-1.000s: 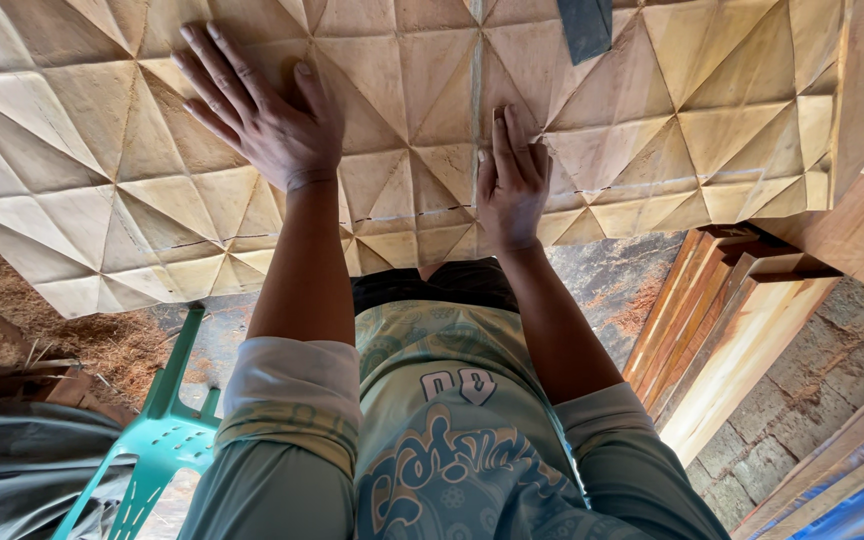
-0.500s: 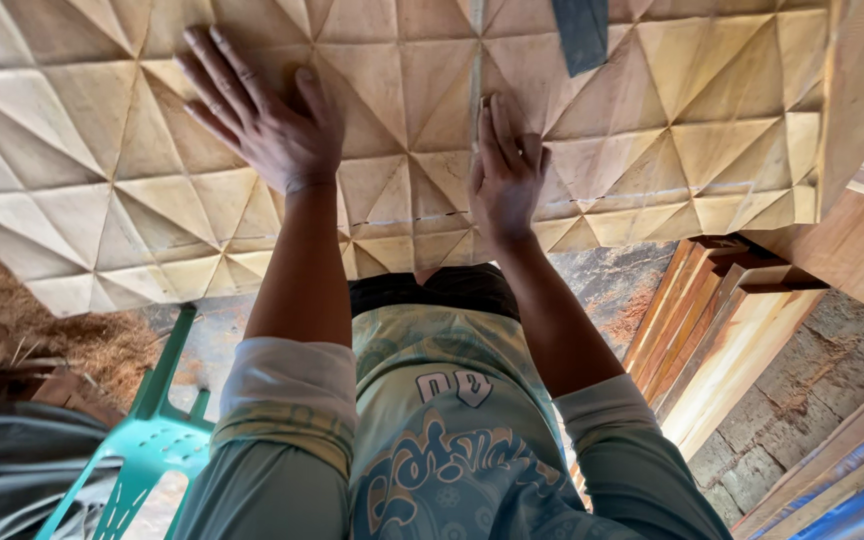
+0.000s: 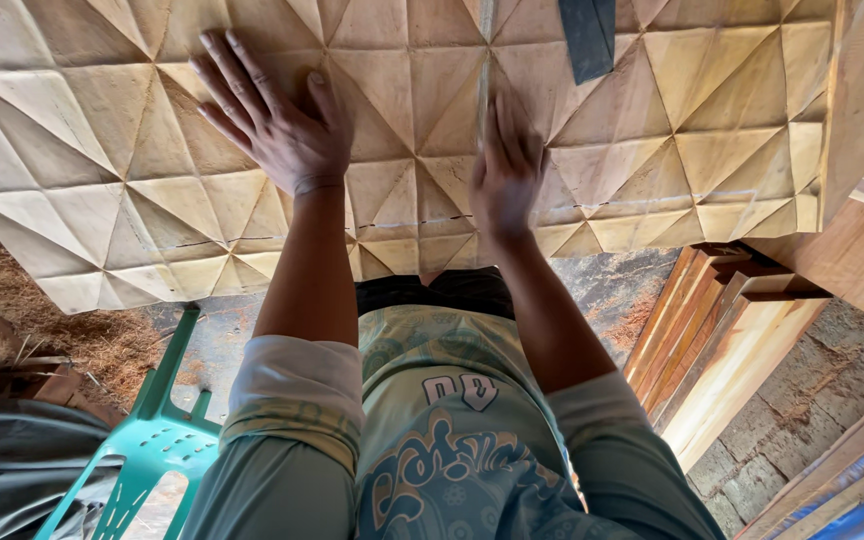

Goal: The person sands a large wooden board with a geometric triangular pattern using a sanding block. They work systematically across the surface, smoothing the raised edges of the design.

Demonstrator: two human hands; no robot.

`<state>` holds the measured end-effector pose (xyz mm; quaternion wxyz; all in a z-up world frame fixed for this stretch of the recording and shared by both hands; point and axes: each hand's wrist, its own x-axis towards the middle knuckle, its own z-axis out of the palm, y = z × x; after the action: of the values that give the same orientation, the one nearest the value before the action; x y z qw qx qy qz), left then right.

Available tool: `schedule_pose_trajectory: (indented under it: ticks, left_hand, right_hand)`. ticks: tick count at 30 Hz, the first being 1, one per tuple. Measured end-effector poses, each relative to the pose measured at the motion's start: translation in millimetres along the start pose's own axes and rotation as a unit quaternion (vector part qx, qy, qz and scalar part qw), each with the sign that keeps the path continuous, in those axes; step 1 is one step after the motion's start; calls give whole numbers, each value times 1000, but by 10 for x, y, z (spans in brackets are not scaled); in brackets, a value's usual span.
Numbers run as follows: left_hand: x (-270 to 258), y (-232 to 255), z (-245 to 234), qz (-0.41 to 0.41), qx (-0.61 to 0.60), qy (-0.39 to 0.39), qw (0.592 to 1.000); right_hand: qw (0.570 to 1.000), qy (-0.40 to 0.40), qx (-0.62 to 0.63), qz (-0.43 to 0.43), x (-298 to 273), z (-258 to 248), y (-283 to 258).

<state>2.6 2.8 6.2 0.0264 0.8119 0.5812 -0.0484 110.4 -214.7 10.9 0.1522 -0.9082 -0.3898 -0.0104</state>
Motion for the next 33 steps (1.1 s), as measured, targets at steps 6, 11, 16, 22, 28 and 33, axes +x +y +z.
schedule_pose_trajectory:
  ticks: [6,11,16,22,28,33]
  left_hand:
    - [32,55,8,-1,13,-8,1000]
    - [-15,-26,28,7,-14,20,1000]
    - [7,-15,89,10,-17,30,999]
    - [-2,-62,172,16,-18,60,998]
    - [18,-90,268,30,-21,76,996]
    - [3,-130,290,34,-23,60,997]
  right_hand:
    - [998,-20,60,30,-3,95,95]
    - [979,-42,191,61,-507,-184,232]
    - [971,102,176,123,-130,-286,692]
    - [953,197,210,91,597,-78,810]
    - [953,175,233,85,836,172,761]
    - [965,111,228,72,221,-33,559]
